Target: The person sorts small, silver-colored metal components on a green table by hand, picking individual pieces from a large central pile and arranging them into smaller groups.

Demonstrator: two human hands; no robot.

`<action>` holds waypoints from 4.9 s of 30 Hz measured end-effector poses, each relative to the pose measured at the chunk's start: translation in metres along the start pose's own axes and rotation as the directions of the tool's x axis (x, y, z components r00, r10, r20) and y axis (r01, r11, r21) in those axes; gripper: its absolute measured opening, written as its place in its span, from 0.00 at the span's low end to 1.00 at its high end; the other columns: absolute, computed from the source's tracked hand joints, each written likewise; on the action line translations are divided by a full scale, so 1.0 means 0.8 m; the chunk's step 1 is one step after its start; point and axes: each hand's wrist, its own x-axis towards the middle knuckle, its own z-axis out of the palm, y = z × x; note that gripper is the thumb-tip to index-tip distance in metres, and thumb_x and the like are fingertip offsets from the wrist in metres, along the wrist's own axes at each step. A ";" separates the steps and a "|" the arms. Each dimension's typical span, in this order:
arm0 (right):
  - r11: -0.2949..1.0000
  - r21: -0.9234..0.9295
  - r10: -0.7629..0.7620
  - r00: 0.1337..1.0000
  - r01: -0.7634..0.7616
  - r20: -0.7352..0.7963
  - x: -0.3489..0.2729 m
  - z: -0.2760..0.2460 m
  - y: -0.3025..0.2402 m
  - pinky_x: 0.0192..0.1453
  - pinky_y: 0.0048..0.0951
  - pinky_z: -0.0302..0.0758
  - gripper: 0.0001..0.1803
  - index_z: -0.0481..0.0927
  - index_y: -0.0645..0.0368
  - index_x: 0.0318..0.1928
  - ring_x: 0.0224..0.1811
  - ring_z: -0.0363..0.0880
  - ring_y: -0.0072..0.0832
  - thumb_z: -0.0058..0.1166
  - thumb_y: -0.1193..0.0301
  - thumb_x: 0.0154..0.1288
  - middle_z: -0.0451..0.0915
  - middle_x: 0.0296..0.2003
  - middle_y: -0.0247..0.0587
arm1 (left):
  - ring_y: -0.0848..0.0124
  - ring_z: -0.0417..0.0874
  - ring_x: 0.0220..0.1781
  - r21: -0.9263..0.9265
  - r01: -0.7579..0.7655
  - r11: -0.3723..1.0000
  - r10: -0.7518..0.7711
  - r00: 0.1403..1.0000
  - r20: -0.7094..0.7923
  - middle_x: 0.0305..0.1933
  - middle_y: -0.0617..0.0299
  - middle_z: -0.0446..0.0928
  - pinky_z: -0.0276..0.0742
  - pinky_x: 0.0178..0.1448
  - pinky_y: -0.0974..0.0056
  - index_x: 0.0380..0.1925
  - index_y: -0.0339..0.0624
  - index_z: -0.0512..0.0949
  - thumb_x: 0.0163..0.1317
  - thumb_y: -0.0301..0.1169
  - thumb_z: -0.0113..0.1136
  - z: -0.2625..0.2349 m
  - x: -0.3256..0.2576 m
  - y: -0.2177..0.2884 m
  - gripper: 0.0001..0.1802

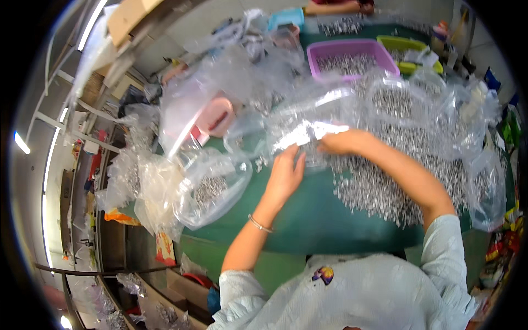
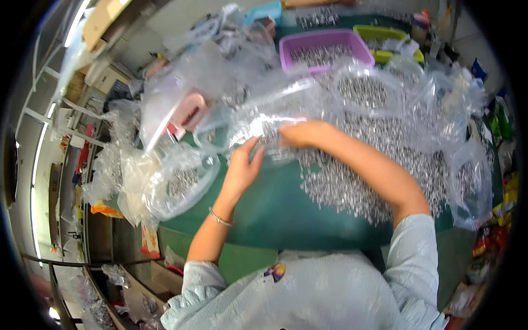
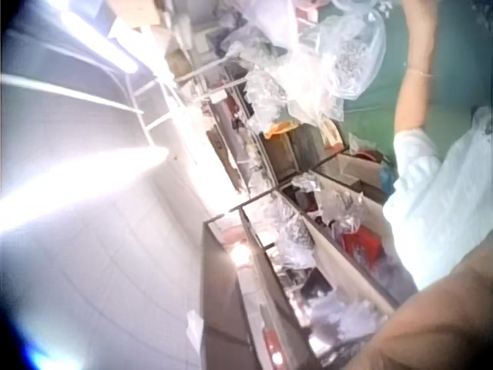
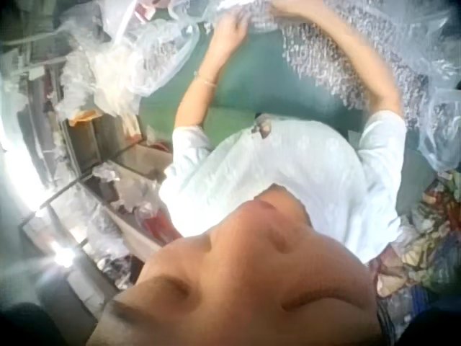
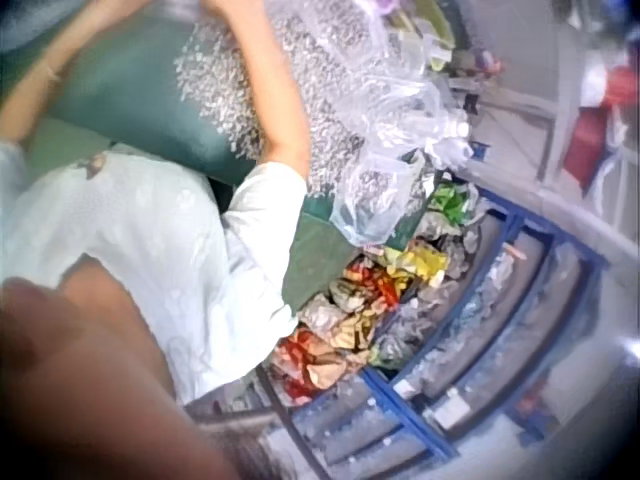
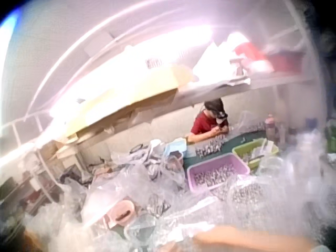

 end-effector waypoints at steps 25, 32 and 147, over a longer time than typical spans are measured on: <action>0.815 0.562 0.525 0.597 -0.144 -0.607 -0.051 -0.029 0.020 0.42 0.38 0.76 0.09 0.82 0.64 0.38 0.37 0.82 0.38 0.52 0.72 0.67 0.83 0.33 0.45 | 0.53 0.78 0.50 0.231 0.062 0.971 0.048 0.896 -0.442 0.41 0.51 0.78 0.66 0.61 0.52 0.49 0.37 0.77 0.59 0.35 0.65 0.013 0.028 -0.070 0.20; -0.823 0.541 0.368 0.888 0.173 0.276 -0.001 -0.056 0.045 0.30 0.23 0.79 0.11 0.74 0.71 0.43 0.24 0.76 0.28 0.36 0.79 0.69 0.73 0.22 0.37 | 0.82 0.60 0.16 -0.917 0.343 -0.202 -0.208 0.900 0.383 0.18 0.73 0.63 0.63 0.23 0.75 0.30 0.42 0.73 0.68 0.30 0.50 -0.012 0.064 -0.145 0.07; 0.885 -0.142 -0.464 0.822 0.443 -0.331 -0.053 0.110 -0.047 0.69 0.43 0.63 0.28 0.73 0.56 0.58 0.67 0.63 0.45 0.57 0.56 0.61 0.67 0.64 0.44 | 0.46 0.63 0.65 0.345 0.122 0.931 -0.107 0.992 -0.062 0.62 0.47 0.64 0.59 0.66 0.46 0.57 0.41 0.70 0.62 0.27 0.54 0.055 -0.160 -0.038 0.21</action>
